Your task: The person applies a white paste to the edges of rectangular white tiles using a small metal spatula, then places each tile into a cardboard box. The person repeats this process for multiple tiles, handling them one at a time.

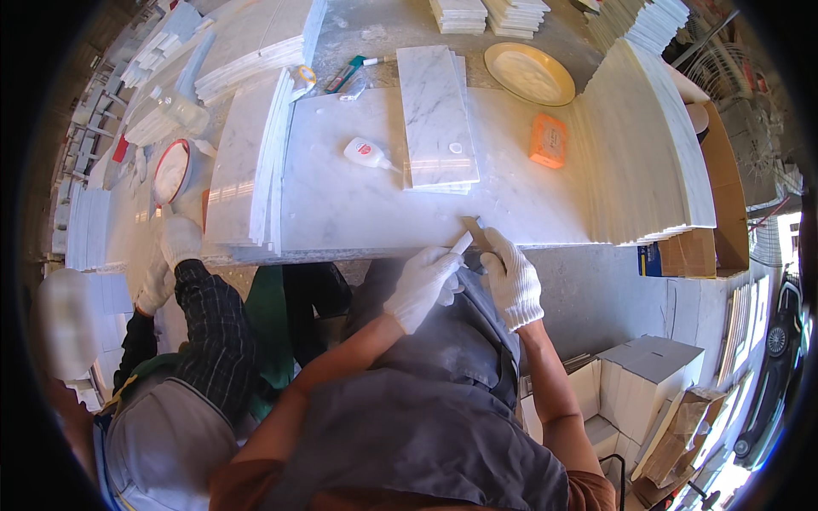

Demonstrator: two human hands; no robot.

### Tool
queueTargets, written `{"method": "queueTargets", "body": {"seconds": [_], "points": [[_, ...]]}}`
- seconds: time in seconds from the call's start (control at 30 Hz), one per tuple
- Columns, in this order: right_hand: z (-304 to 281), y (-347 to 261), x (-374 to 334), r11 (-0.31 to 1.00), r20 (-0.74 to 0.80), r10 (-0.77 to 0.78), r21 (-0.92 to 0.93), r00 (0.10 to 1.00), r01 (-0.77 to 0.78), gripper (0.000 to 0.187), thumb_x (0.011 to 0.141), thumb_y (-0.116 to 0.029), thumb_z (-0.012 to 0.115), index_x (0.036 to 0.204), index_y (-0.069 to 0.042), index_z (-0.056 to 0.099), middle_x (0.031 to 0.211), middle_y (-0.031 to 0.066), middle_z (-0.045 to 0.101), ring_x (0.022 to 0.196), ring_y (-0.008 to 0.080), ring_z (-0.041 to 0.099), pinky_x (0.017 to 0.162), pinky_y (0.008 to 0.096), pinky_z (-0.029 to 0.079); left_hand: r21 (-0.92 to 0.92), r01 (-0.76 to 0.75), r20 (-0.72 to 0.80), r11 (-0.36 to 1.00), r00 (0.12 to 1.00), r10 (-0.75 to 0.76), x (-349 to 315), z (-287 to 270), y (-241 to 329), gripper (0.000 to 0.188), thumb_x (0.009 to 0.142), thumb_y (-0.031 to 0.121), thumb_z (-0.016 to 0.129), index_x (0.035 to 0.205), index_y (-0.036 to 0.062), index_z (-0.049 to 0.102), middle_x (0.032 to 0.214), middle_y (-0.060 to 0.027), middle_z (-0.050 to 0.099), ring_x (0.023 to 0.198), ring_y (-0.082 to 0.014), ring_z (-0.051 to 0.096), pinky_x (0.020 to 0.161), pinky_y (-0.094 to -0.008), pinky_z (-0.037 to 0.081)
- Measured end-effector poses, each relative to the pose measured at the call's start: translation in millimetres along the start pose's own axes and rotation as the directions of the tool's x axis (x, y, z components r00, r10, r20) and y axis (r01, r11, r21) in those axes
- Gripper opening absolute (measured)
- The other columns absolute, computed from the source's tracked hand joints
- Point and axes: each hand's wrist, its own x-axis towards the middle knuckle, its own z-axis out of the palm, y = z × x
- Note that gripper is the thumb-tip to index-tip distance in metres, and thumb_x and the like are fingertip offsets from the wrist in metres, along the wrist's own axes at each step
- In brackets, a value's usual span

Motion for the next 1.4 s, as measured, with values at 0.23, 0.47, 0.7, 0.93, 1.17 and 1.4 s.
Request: {"method": "queueTargets", "body": {"seconds": [0.23, 0.47, 0.7, 0.93, 1.17, 1.4], "points": [[10, -15, -12, 0.998, 0.144, -0.051, -0.024, 0.988, 0.055, 0.044, 0.098, -0.010, 0.065, 0.141, -0.012, 0.069, 0.108, 0.0222, 0.075, 0.098, 0.0373, 0.074, 0.085, 0.0448, 0.058, 0.031, -0.075, -0.073, 0.997, 0.994, 0.077, -3, 4, -1, 0.029, 0.107, 0.027, 0.067, 0.117, 0.0002, 0.070, 0.086, -0.0073, 0.068, 0.064, -0.0132, 0.065, 0.054, -0.0256, 0.052], [-1, -21, 3, 0.993, 0.013, -0.114, -0.006, 0.993, 0.114, 0.039, 0.098, -0.014, 0.067, 0.135, -0.004, 0.072, 0.107, 0.0238, 0.076, 0.096, 0.0395, 0.074, 0.086, 0.0439, 0.058, 0.072, -0.038, -0.090, 0.997, 0.995, 0.044, -2, 6, -1, 0.026, 0.108, 0.023, 0.065, 0.118, -0.0006, 0.069, 0.083, -0.0074, 0.068, 0.062, -0.0117, 0.062, 0.053, -0.0261, 0.050], [-4, -27, 3, 0.995, 0.117, -0.066, -0.061, 0.991, 0.073, 0.042, 0.098, -0.018, 0.069, 0.137, -0.004, 0.071, 0.099, 0.0217, 0.076, 0.093, 0.0349, 0.075, 0.085, 0.0425, 0.058, 0.055, -0.050, -0.095, 0.997, 0.994, 0.055, -1, 7, -1, 0.023, 0.107, 0.022, 0.067, 0.114, -0.0003, 0.069, 0.080, -0.0067, 0.067, 0.060, -0.0104, 0.059, 0.051, -0.0269, 0.048], [-6, -21, 10, 0.972, 0.239, -0.153, -0.138, 0.959, 0.190, 0.039, 0.099, -0.014, 0.067, 0.137, -0.007, 0.071, 0.103, 0.0221, 0.076, 0.090, 0.0384, 0.073, 0.085, 0.0432, 0.058, 0.076, -0.071, -0.122, 0.995, 0.989, 0.080, -2, 7, 1, 0.022, 0.107, 0.022, 0.067, 0.112, 0.0004, 0.069, 0.080, -0.0059, 0.066, 0.060, -0.0098, 0.058, 0.051, -0.0269, 0.048], [-9, -22, 13, 0.972, 0.234, -0.184, -0.103, 0.955, 0.212, 0.037, 0.099, -0.017, 0.067, 0.135, -0.010, 0.073, 0.101, 0.0236, 0.075, 0.087, 0.0388, 0.072, 0.081, 0.0443, 0.057, 0.031, -0.118, -0.145, 0.993, 0.982, 0.121, 0, 8, -1, 0.022, 0.107, 0.022, 0.067, 0.112, 0.0011, 0.070, 0.083, -0.0064, 0.067, 0.061, -0.0106, 0.058, 0.053, -0.0275, 0.050], [-13, -20, 16, 0.979, 0.253, -0.112, -0.138, 0.961, 0.150, 0.041, 0.099, -0.019, 0.066, 0.138, -0.009, 0.071, 0.102, 0.0240, 0.074, 0.096, 0.0387, 0.074, 0.085, 0.0423, 0.057, 0.077, -0.070, -0.134, 0.995, 0.988, 0.080, 2, 6, 2, 0.023, 0.107, 0.023, 0.067, 0.113, 0.0014, 0.071, 0.083, -0.0073, 0.067, 0.063, -0.0113, 0.060, 0.054, -0.0278, 0.050]]}}
